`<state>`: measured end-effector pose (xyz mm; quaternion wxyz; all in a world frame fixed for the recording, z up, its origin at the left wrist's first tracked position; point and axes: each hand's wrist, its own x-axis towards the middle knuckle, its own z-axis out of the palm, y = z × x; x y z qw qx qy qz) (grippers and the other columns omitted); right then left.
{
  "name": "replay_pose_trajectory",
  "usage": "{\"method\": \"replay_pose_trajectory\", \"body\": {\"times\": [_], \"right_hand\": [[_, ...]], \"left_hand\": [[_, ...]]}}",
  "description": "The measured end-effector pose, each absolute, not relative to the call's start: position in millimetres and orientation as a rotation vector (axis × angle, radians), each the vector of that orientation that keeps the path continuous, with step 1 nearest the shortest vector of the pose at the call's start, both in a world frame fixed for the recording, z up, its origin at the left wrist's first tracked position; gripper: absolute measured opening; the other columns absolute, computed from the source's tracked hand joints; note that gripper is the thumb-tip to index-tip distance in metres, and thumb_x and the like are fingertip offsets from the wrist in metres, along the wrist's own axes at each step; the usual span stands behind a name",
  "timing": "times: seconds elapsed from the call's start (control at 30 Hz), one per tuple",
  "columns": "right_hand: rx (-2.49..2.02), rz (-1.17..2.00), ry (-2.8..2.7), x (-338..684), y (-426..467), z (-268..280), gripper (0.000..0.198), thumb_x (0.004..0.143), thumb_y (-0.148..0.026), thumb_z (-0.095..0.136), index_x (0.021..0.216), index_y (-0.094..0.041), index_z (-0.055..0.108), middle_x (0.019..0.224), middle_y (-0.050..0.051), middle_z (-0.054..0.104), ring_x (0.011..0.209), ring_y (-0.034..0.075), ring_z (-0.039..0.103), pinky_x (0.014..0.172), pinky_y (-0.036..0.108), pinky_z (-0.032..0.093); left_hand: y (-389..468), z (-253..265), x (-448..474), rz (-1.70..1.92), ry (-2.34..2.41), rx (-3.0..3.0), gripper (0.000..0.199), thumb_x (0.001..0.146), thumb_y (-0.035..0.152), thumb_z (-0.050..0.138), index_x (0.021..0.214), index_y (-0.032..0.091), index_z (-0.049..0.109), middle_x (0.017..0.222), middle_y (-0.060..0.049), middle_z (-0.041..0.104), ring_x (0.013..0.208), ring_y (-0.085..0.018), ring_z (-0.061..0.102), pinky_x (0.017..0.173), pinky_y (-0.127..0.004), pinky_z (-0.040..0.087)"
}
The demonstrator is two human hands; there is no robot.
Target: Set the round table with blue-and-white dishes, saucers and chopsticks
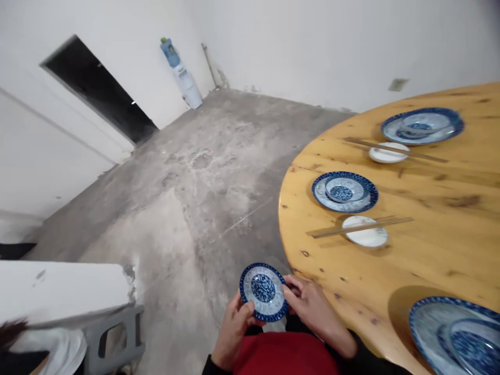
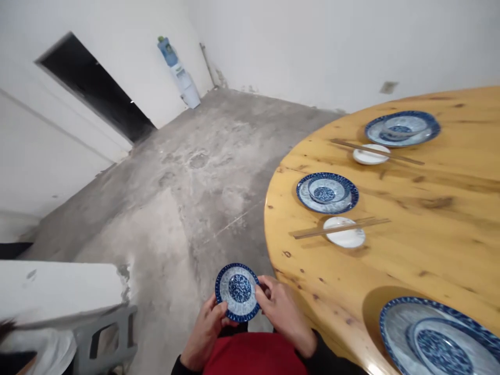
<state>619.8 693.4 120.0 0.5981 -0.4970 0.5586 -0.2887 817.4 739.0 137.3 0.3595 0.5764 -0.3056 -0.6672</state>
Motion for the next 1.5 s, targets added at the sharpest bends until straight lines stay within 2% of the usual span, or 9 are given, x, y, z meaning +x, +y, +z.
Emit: {"method": "replay_pose_trajectory", "body": {"times": [0.17,0.43,0.57,0.7,0.87,1.13,1.23,1.4,1.5], "right_hand": [[-1.022,-0.77,1.338,659.8,629.3,108.4,0.036,0.082,-0.048,0.049,0.09,-0.018,0.067,0.069,0.004,0.064,0.059,0.019,0.061,0.051,0.027,0.048],[-1.032,-0.988,1.581,732.6,507.4,117.1,0.027,0.085,-0.042,0.045,0.071,-0.021,0.055,0.061,0.001,0.059,0.051,0.016,0.058,0.051,0.026,0.044],[-0.942,-1.071,1.707,741.8,464.0,120.0,0.026,0.085,-0.042,0.045,0.071,-0.021,0.052,0.058,-0.001,0.055,0.049,0.015,0.059,0.048,0.026,0.044],[-0.817,-1.089,1.784,730.5,419.5,112.1,0.03,0.084,-0.046,0.046,0.082,-0.019,0.06,0.062,0.0,0.06,0.051,0.017,0.06,0.049,0.027,0.049],[-0.741,-1.171,1.779,700.7,338.0,99.4,0.028,0.082,-0.045,0.047,0.079,-0.019,0.057,0.062,-0.001,0.058,0.051,0.017,0.06,0.047,0.027,0.05],[-0.776,-1.239,1.74,630.2,184.7,115.7,0.02,0.083,-0.035,0.046,0.076,-0.02,0.058,0.058,-0.001,0.061,0.047,0.015,0.059,0.048,0.024,0.044],[-0.763,-1.248,1.79,600.1,148.2,121.7,0.02,0.084,-0.033,0.045,0.077,-0.02,0.058,0.058,0.0,0.062,0.048,0.015,0.06,0.051,0.025,0.044],[-0.645,-1.295,1.962,556.3,108.3,121.2,0.022,0.085,-0.033,0.046,0.077,-0.019,0.061,0.061,0.001,0.064,0.054,0.016,0.061,0.053,0.024,0.043],[-0.536,-1.324,2.075,531.5,79.8,117.4,0.021,0.085,-0.029,0.045,0.073,-0.019,0.06,0.058,0.001,0.062,0.054,0.015,0.06,0.054,0.023,0.042]], "left_hand": [[649.5,129.1,860.4,-1.792,-0.958,1.461,0.051,0.087,0.049,0.066,0.124,0.015,0.062,0.113,-0.013,0.065,0.085,-0.018,0.062,0.07,-0.027,0.055],[481.4,140.4,924.7,-1.817,-1.267,1.35,0.049,0.088,0.054,0.062,0.115,0.013,0.065,0.103,-0.011,0.067,0.084,-0.018,0.06,0.071,-0.027,0.056],[411.3,136.0,925.5,-1.899,-1.329,1.284,0.053,0.085,0.057,0.064,0.112,0.011,0.066,0.098,-0.011,0.067,0.079,-0.017,0.058,0.066,-0.025,0.054],[348.7,124.2,905.1,-1.997,-1.354,1.241,0.052,0.086,0.058,0.063,0.107,0.011,0.066,0.093,-0.01,0.066,0.075,-0.014,0.056,0.065,-0.023,0.053],[259.4,109.3,872.7,-1.988,-1.434,1.243,0.046,0.087,0.056,0.063,0.097,0.011,0.064,0.085,-0.007,0.066,0.07,-0.013,0.058,0.067,-0.024,0.053],[100.3,125.1,805.5,-1.903,-1.509,1.324,0.053,0.084,0.059,0.066,0.109,0.012,0.066,0.096,-0.009,0.07,0.077,-0.017,0.065,0.068,-0.026,0.055],[58.5,128.0,774.0,-1.894,-1.534,1.34,0.054,0.082,0.059,0.068,0.107,0.012,0.067,0.095,-0.009,0.071,0.078,-0.018,0.066,0.07,-0.027,0.056],[-0.9,117.8,722.0,-1.926,-1.507,1.49,0.061,0.072,0.061,0.076,0.109,0.014,0.069,0.113,-0.013,0.069,0.081,-0.02,0.07,0.072,-0.029,0.057],[-49.6,110.8,683.3,-2.071,-1.644,1.379,0.057,0.073,0.061,0.075,0.105,0.014,0.069,0.106,-0.012,0.071,0.081,-0.022,0.071,0.073,-0.031,0.058]]}}
